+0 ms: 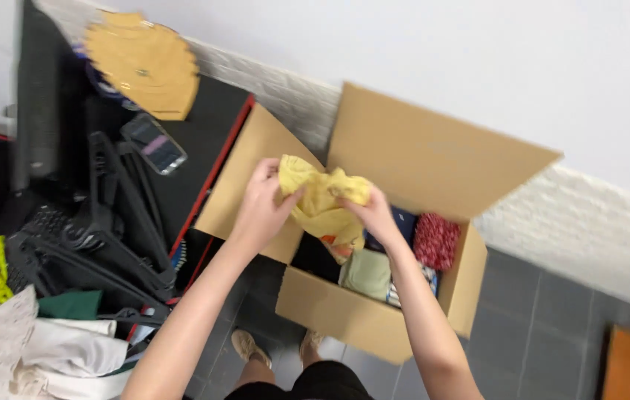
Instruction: Taking folded clothing items from a box, placing them onto hangers, and hanging them on a retail rack.
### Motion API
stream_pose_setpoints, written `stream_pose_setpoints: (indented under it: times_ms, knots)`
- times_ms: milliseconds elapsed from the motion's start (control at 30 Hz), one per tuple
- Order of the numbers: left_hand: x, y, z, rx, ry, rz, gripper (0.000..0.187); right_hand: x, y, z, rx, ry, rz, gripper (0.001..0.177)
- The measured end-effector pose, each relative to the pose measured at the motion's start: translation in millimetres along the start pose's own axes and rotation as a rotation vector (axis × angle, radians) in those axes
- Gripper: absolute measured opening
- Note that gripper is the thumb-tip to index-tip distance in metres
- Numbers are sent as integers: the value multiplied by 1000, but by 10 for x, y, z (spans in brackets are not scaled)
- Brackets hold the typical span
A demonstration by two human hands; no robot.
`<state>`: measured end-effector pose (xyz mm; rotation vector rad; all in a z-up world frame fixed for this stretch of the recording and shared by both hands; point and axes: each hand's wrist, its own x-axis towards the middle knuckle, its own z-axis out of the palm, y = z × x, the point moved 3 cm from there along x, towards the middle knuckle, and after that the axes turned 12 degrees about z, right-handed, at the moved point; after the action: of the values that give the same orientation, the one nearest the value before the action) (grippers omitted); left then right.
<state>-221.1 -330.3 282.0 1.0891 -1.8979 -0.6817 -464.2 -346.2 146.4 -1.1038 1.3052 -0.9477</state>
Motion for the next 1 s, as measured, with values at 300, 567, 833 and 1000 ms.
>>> stream_pose_setpoints:
  times_ms: [300, 567, 833, 1000]
  knots:
    - [-245, 45, -877, 150, 285, -106, 46, -330, -1333, -19, -83, -64, -381, 18]
    - [-161, -141, -1157, 746, 137, 232, 37, -550, -1639, -134, -757, -20, -548, 23]
    - [-83, 47, -1388, 797, 84, 29, 8, -577, -1886, -682, -1258, 300, -400, 12]
    - [-359, 764, -527, 292, -113, -329, 21, 162, -1895, -816, -845, 353, -428, 16]
